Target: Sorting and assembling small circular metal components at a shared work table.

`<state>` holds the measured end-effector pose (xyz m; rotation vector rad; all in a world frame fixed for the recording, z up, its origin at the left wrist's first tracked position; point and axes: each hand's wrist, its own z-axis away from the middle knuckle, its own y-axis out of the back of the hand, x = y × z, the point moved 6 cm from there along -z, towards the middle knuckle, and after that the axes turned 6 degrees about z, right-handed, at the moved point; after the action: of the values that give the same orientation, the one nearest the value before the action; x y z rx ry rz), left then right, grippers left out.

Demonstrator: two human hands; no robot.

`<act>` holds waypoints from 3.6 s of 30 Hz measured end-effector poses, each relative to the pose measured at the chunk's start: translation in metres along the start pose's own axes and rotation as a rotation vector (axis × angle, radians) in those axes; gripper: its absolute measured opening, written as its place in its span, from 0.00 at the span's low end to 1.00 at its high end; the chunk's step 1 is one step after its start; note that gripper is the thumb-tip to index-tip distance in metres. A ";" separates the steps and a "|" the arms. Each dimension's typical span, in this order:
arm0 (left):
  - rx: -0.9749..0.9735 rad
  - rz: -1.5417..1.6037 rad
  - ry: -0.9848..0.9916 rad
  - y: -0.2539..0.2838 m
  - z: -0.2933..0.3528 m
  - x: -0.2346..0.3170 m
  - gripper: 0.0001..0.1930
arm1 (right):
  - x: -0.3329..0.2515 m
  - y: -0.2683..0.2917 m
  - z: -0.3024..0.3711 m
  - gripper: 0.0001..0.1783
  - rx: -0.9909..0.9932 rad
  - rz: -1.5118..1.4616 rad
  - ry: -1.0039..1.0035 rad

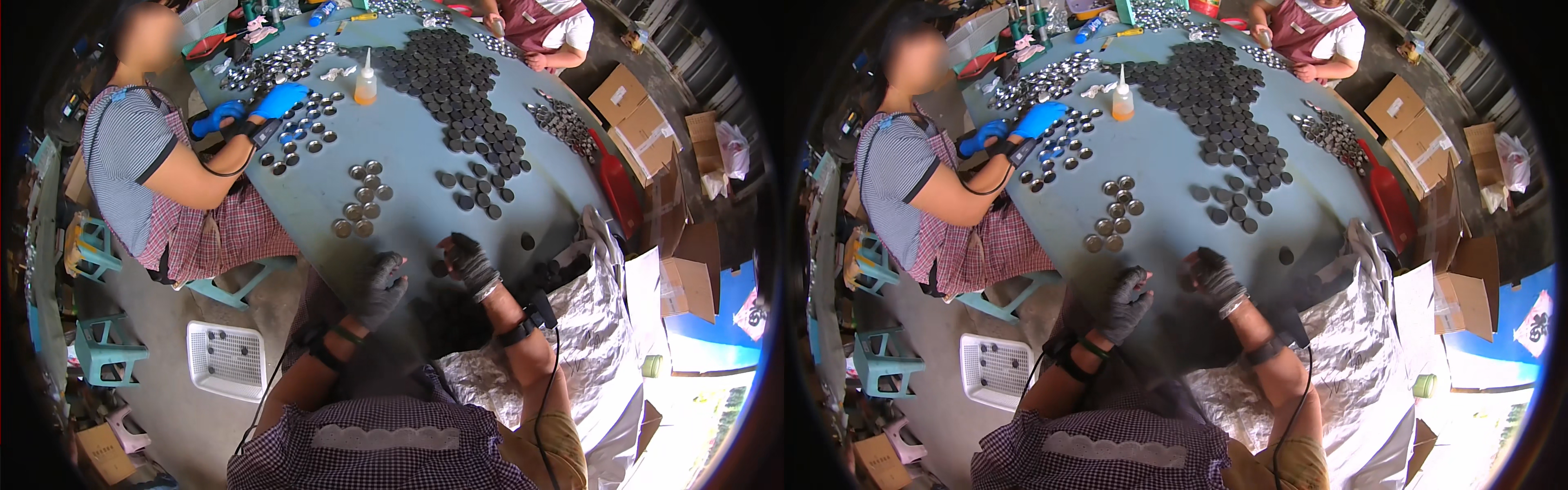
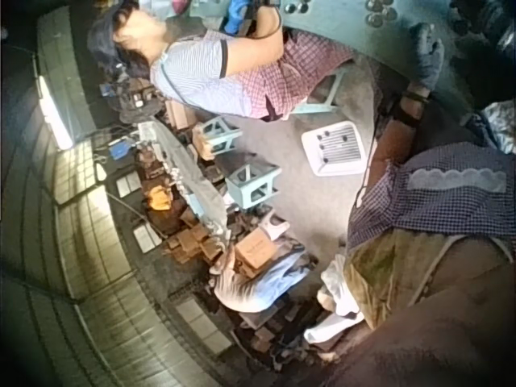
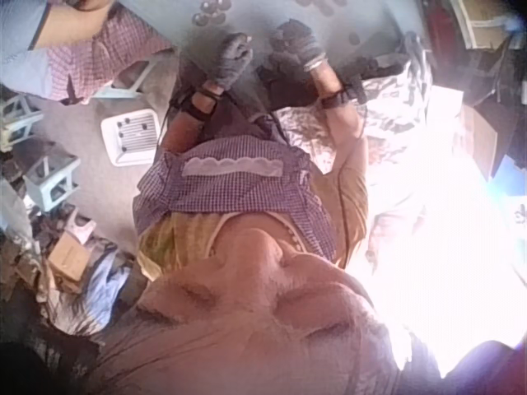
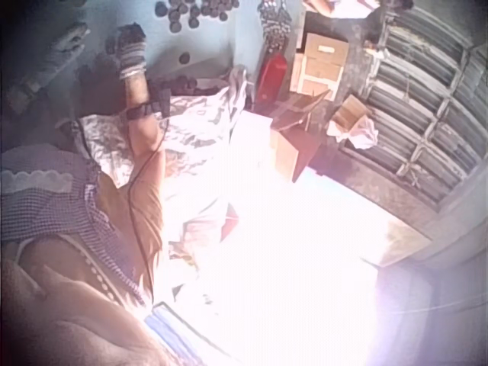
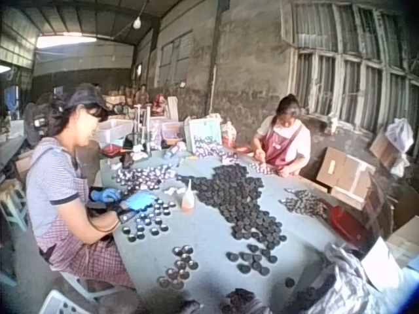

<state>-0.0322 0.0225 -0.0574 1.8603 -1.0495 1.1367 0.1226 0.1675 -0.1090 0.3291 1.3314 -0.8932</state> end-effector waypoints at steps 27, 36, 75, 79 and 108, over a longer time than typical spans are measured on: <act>-0.076 0.167 0.008 -0.032 -0.013 -0.004 0.19 | -0.026 -0.018 0.013 0.10 0.074 0.567 0.145; -0.004 0.067 -0.115 -0.011 -0.016 0.034 0.23 | -0.035 -0.060 0.036 0.14 -0.077 0.115 -0.116; 0.121 0.002 0.072 0.025 -0.005 -0.025 0.22 | -0.067 -0.104 -0.132 0.13 0.128 1.530 0.372; 0.117 -0.020 0.025 0.027 -0.005 -0.028 0.21 | -0.063 -0.106 -0.133 0.09 0.096 1.618 0.404; -0.104 -0.337 -0.282 -0.043 -0.017 0.054 0.26 | -0.069 -0.040 0.041 0.21 0.061 0.885 -0.081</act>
<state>0.0156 0.0405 -0.0079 2.0559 -0.8800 0.6278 0.1236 0.1398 -0.0238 0.8370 0.9300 -0.1932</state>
